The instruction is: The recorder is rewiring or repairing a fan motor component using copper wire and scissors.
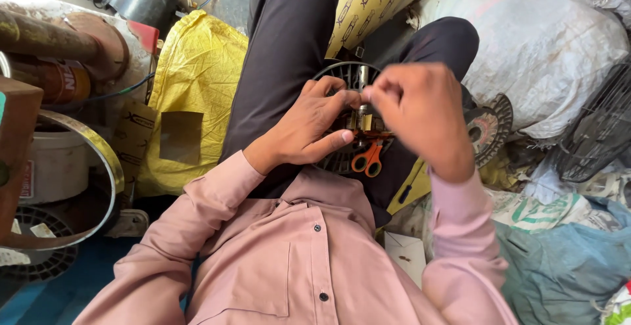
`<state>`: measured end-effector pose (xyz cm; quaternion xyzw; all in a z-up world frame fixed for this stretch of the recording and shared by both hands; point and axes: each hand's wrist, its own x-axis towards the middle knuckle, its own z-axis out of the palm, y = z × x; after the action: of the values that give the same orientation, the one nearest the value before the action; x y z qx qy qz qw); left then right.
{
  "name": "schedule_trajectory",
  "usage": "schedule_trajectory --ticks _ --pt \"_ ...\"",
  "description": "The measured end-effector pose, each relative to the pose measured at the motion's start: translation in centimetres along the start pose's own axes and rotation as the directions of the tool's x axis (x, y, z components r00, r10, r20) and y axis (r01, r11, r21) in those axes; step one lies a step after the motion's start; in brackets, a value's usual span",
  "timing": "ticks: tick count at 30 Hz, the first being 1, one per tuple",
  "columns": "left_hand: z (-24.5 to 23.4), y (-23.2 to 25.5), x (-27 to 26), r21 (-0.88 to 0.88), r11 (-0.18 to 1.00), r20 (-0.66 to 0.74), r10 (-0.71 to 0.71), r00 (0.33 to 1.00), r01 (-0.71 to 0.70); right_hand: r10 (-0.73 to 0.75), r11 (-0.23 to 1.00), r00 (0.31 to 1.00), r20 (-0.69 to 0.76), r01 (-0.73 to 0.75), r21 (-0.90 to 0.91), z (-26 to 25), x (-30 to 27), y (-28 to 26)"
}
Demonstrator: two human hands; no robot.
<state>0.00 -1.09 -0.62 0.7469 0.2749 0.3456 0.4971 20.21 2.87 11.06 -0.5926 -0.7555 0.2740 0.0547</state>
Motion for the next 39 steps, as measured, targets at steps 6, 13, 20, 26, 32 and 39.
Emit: schedule_trajectory --ticks 6,13,20,26,32,39 --pt "0.5 0.1 -0.6 0.108 0.993 -0.042 0.057 0.998 -0.052 0.096 0.985 0.978 -0.183 -0.120 -0.125 -0.5 -6.5 -2.1" --pt "0.5 1.1 -0.7 0.148 0.986 -0.052 0.078 0.996 -0.070 0.095 0.994 0.934 -0.345 -0.072 0.081 1.9 -7.1 -2.8" --pt "0.2 0.8 -0.9 -0.099 0.992 -0.099 -0.094 0.991 0.084 -0.013 1.000 0.941 -0.338 0.021 0.020 5.2 -9.0 -3.1" --pt "1.4 -0.2 -2.6 0.063 0.995 -0.267 0.095 0.959 -0.081 0.007 0.996 0.953 -0.303 0.020 0.087 6.9 -11.4 -1.8" --pt "2.7 1.8 -3.5 0.640 0.681 0.099 0.385 0.917 -0.355 -0.063 0.993 0.957 -0.284 0.088 0.074 2.2 -11.5 0.8" --pt "2.9 3.2 -3.2 0.721 0.630 0.116 0.302 0.946 -0.289 -0.110 0.993 0.970 -0.219 0.098 -0.064 1.8 -3.8 6.5"
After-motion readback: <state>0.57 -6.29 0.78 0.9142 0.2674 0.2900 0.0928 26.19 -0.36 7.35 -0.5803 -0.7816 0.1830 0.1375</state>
